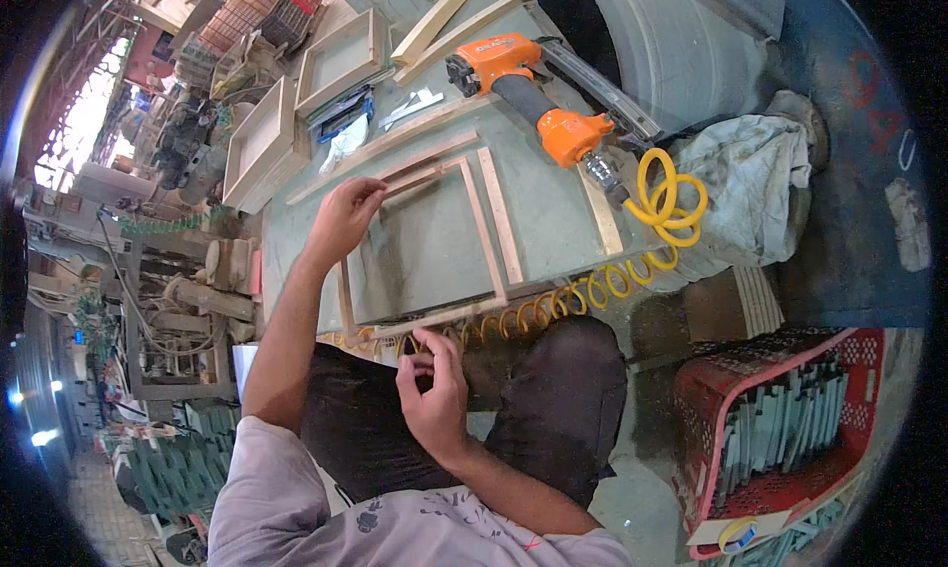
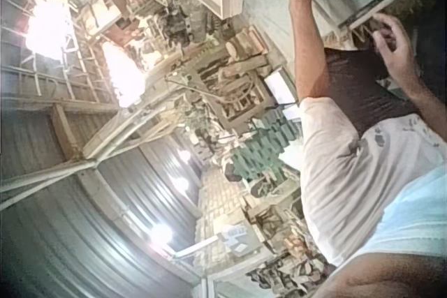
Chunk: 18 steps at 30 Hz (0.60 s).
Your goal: Assemble and secure a wooden frame using a pneumatic nail gun and wood pieces.
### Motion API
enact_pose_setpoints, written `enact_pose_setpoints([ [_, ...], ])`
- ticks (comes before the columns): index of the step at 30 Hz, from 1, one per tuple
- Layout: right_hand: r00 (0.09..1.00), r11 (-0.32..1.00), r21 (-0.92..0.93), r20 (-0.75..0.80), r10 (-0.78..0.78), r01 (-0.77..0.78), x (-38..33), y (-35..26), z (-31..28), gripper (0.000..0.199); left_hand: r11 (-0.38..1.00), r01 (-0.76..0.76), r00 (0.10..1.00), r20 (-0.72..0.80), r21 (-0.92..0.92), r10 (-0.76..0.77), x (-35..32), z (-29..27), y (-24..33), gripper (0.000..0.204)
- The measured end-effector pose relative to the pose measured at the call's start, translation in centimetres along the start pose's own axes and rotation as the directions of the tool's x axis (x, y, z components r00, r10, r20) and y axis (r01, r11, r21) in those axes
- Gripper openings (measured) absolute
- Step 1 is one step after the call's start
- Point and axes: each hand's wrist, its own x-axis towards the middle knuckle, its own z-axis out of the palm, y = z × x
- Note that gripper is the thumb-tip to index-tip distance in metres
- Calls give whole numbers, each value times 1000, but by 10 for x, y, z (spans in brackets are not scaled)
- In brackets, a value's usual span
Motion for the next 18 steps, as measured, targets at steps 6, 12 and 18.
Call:
enact_pose_setpoints([
  [6,998,998,-6,-15,56,-57,5,15,5,40,996,-78,996,-53,-43,76,14,8,-16,25],
  [12,999,994,-94,6,-53,53,8,17,14,48,987,-163,984,-68,13,164,30,15,-24,25],
  [18,994,981,-162,-1,-109,107,9,22,19,51,956,-56,990,-109,289,91,23,21,-6,23],
])
